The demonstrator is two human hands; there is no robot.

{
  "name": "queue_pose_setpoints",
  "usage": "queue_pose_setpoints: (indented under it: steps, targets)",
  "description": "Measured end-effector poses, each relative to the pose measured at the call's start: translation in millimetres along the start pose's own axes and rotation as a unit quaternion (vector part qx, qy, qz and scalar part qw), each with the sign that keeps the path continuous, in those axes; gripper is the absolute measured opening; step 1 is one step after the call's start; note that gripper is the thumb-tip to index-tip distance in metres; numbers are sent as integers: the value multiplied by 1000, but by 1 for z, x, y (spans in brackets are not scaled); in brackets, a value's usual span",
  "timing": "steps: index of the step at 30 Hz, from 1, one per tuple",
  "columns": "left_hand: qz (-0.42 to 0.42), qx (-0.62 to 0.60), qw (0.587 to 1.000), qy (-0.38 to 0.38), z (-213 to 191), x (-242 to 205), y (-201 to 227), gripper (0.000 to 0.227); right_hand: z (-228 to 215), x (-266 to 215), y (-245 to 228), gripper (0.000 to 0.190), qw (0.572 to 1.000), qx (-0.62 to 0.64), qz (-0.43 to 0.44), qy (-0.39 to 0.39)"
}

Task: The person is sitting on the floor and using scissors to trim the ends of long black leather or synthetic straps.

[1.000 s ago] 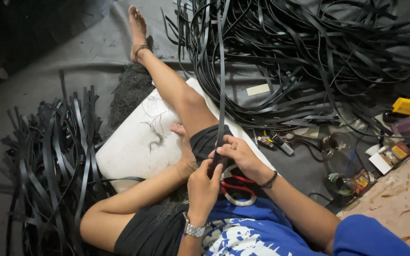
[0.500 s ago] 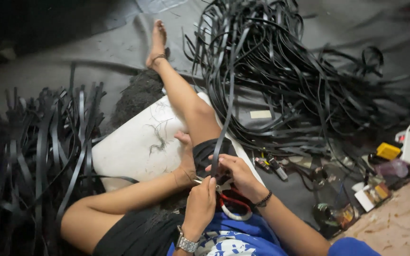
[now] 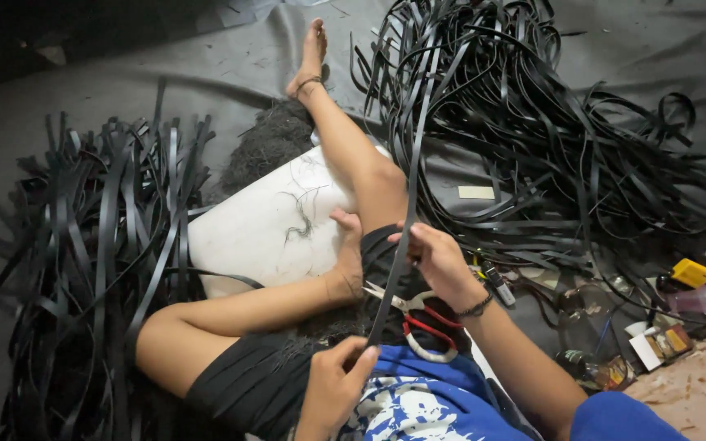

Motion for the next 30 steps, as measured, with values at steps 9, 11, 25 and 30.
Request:
queue_pose_setpoints:
  steps: [9, 11, 25, 30]
  targets:
    - [36, 3, 997, -61, -36, -30, -19, 17, 16, 6, -9, 24, 1000, -11, -1, -3]
    - [31, 2, 997, -67, -39, -34, -9, 18, 14, 7, -5, 22, 1000, -6, 10, -2]
    - [-32, 124, 991, -28, -61, -41, 5, 24, 29, -8, 7, 27, 1000, -4, 13, -14]
    - [-39, 112, 992, 29, -56, -25, 3, 22, 47, -25, 4, 27, 997, -73, -8, -8]
Point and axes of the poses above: each hand's wrist, its own x-axis towards the middle knuckle, its own z-axis out of the palm, y = z × x, the point moved 3 cm from there along x, towards the middle knuckle
